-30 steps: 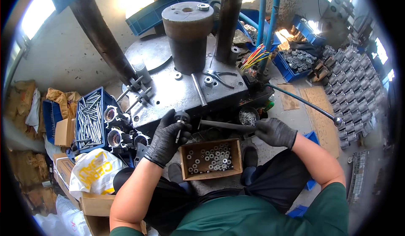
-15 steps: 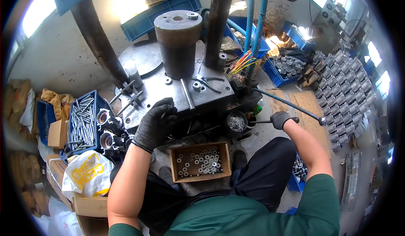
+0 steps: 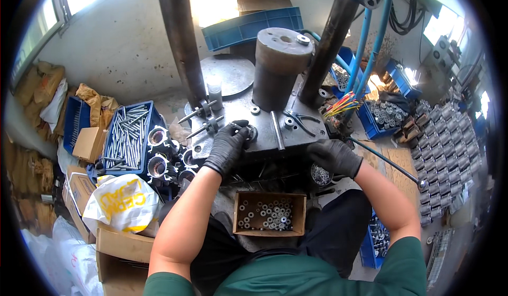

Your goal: The person sits on the floor in a workshop and uses a manual hydraulic press to assemble small metal components. They repeatedly pick up a metal rod and a washer from nearby containers, place them into the press die, and operate the lever to press them together. The finished assemblies are placed into a blue bin.

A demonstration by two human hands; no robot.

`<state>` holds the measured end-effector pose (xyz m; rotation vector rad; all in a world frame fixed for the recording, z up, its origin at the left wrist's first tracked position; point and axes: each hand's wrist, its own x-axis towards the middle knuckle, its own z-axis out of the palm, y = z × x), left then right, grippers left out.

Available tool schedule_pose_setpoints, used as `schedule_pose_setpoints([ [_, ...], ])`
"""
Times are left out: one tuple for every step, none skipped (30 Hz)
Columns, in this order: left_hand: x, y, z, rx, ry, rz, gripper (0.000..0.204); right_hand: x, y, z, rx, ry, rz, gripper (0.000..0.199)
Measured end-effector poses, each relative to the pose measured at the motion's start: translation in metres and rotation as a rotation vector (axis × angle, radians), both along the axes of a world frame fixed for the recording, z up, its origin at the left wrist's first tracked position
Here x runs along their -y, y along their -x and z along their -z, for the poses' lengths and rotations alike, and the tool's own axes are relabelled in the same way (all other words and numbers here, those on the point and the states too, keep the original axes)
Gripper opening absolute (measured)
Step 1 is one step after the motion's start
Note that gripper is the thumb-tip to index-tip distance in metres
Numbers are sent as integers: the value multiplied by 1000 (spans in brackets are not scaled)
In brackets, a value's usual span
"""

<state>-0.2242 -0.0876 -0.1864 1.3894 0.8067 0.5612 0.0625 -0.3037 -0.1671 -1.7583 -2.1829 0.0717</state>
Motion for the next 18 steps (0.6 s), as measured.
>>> schedule_pose_setpoints([
  [-7, -1, 11, -55, -253, -17, 37, -23, 22, -17, 35, -28, 6, 22],
  [-20, 1, 30, -80, -447, -62, 39, -47, 47, -36, 71, -61, 6, 22],
  [-18, -1, 18, -181, -470, -41, 38, -64, 63, -44, 102, -84, 28, 21],
  [-15, -2, 10, -225, -559, -51, 34, -84, 72, -41, 134, -44, 73, 22],
  [-12, -3, 5, -270, -650, -65, 31, -105, 79, -35, 166, -7, 116, 22],
  [-13, -2, 6, -267, -652, -74, 29, -128, 88, -33, 190, 52, 132, 24],
  [-16, -4, 6, -248, -608, -42, 29, -147, 99, -38, 252, 155, 221, 27],
  [-16, -5, 8, -243, -597, -55, 29, -163, 103, -35, 275, 179, 252, 29],
  [-16, -7, 7, -238, -587, -63, 28, -177, 102, -27, 296, 205, 286, 31],
  [-15, -6, 6, -261, -643, -64, 28, -188, 100, -19, 335, 248, 325, 32],
  [-14, -6, 6, -263, -697, -77, 27, -197, 97, -13, 375, 290, 367, 33],
  [-17, -3, 6, -263, -664, -79, 27, -206, 104, -12, 376, 303, 398, 32],
  [-19, -1, 5, -262, -632, -78, 27, -208, 106, -13, 363, 313, 386, 33],
  [-19, 1, 5, -252, -610, -88, 27, -207, 107, -14, 349, 323, 377, 33],
  [-18, 4, 6, -241, -585, -100, 28, -205, 112, -18, 338, 335, 366, 33],
  [-19, 6, 6, -229, -560, -109, 29, -202, 114, -18, 301, 307, 338, 33],
  [-21, 5, 4, -262, -498, -79, 43, -199, 112, -12, 307, 293, 314, 31],
  [-19, 4, 6, -247, -505, -84, 52, -194, 112, -10, 319, 271, 290, 30],
])
